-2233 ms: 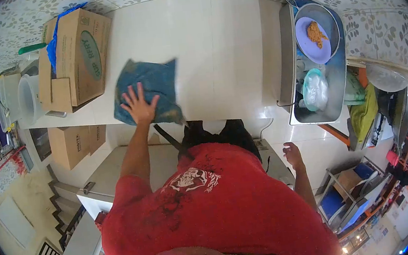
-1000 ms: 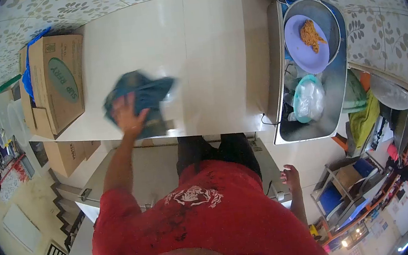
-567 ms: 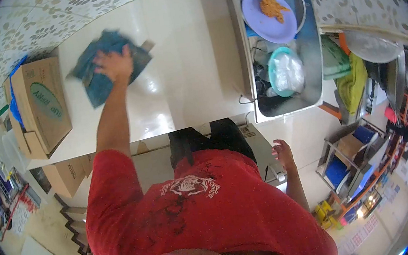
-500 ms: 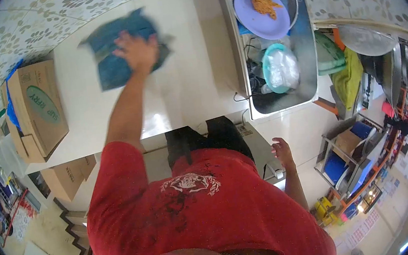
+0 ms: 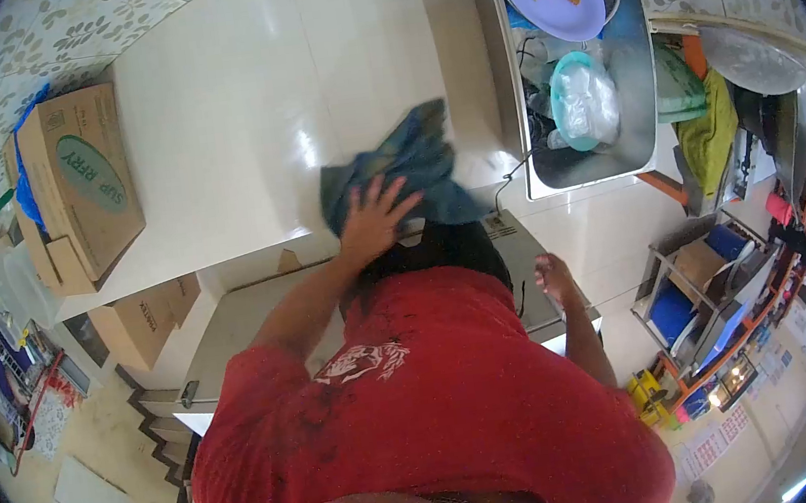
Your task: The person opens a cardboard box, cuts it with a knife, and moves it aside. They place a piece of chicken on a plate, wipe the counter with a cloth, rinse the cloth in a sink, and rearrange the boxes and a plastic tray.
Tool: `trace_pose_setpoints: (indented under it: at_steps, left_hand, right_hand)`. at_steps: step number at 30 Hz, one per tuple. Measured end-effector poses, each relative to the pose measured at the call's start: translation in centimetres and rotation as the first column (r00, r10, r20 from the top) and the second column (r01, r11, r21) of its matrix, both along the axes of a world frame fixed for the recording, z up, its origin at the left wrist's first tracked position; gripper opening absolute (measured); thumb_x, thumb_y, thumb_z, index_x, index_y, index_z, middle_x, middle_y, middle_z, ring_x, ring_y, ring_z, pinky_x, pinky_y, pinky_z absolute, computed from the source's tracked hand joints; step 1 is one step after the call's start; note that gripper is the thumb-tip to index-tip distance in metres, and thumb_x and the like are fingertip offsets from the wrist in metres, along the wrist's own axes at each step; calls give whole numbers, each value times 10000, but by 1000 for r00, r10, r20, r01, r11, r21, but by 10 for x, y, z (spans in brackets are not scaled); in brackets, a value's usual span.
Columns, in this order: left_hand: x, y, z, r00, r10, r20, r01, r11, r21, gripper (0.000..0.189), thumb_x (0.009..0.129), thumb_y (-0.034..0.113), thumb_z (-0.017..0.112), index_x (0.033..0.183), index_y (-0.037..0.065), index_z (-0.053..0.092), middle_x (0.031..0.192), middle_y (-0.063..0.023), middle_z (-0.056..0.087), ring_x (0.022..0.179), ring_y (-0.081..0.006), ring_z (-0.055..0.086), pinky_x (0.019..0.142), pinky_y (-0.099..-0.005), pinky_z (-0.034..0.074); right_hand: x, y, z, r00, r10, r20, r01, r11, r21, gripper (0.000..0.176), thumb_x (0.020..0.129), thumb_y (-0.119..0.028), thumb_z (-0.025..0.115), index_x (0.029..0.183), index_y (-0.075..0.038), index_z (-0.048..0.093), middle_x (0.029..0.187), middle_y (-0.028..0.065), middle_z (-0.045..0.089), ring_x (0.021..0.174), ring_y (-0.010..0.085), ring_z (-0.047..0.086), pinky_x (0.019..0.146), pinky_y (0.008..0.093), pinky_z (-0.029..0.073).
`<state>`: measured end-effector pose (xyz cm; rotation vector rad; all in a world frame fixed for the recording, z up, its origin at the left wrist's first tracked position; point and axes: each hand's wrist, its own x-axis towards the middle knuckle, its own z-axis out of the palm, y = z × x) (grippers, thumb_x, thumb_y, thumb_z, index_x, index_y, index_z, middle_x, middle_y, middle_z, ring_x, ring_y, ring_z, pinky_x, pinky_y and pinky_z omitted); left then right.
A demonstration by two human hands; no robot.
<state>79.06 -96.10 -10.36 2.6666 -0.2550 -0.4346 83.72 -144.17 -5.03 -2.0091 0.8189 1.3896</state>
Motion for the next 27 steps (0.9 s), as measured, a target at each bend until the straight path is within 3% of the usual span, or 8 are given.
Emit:
trace_pose_setpoints:
  at_steps: [2,5,10,14,19,20,24,27]
  left_hand:
    - [-39,63,22,986,-17,-164,27,998,55,747,869,159,618,1552,380,413,1675,-29,295,1531,-360,273,1187,-673,223]
    - [-120,166,15,992,28,-123,-6,985,172,687,849,313,703,1497,348,478,1634,-38,352,1512,-378,289,1192,-684,193]
    - [-159,261,17,948,279,-154,-208,908,364,704,923,444,656,1546,208,431,1689,-141,208,1556,-462,88,1204,-708,24]
    - [-91,209,2,949,296,-105,-207,840,501,676,946,445,622,1524,144,446,1614,-197,304,1497,-513,192,1175,-747,25]
    - [86,60,59,991,133,-20,-126,971,203,483,896,370,682,1342,196,621,1425,-144,530,1324,-409,453,1094,-768,241]
    - [103,29,56,986,129,106,-138,987,82,459,888,373,686,1310,199,637,1377,-137,566,1299,-402,482,1087,-765,257]
    - [142,-84,7,990,30,136,-17,995,-96,525,968,397,596,1459,224,534,1496,-138,482,1445,-409,347,1126,-771,200]
    - [127,-75,-12,957,106,272,-54,980,-192,557,980,400,589,1506,253,483,1555,-116,441,1506,-407,273,1160,-728,199]
  right_hand:
    - [16,27,-1,1000,23,12,-22,1000,-17,313,1011,-252,524,1270,-92,601,960,28,666,753,134,621,630,309,504]
    - [35,63,8,998,31,63,-33,999,33,345,1003,-260,537,1298,-89,596,972,48,674,794,153,642,659,318,515]
    - [33,71,15,983,-43,179,16,988,152,392,990,-247,538,1337,-66,573,997,77,685,854,182,672,698,335,539]
    - [-5,44,9,984,-115,133,100,989,111,375,993,-240,544,1324,-68,582,993,73,682,841,172,670,685,333,538]
    - [-43,4,7,988,-122,93,122,993,8,349,994,-244,547,1308,-101,595,957,43,668,754,139,642,606,302,510]
    - [-47,-2,4,990,-118,72,118,993,-7,352,994,-245,549,1314,-104,591,963,44,672,750,139,642,594,305,510]
    - [-38,-21,-10,996,-79,33,79,997,2,361,984,-205,563,1332,-112,576,987,70,680,752,157,652,578,311,512]
    - [-6,-11,-4,996,-56,65,57,998,-9,352,983,-168,555,1328,-103,576,963,71,671,759,171,661,577,317,514]
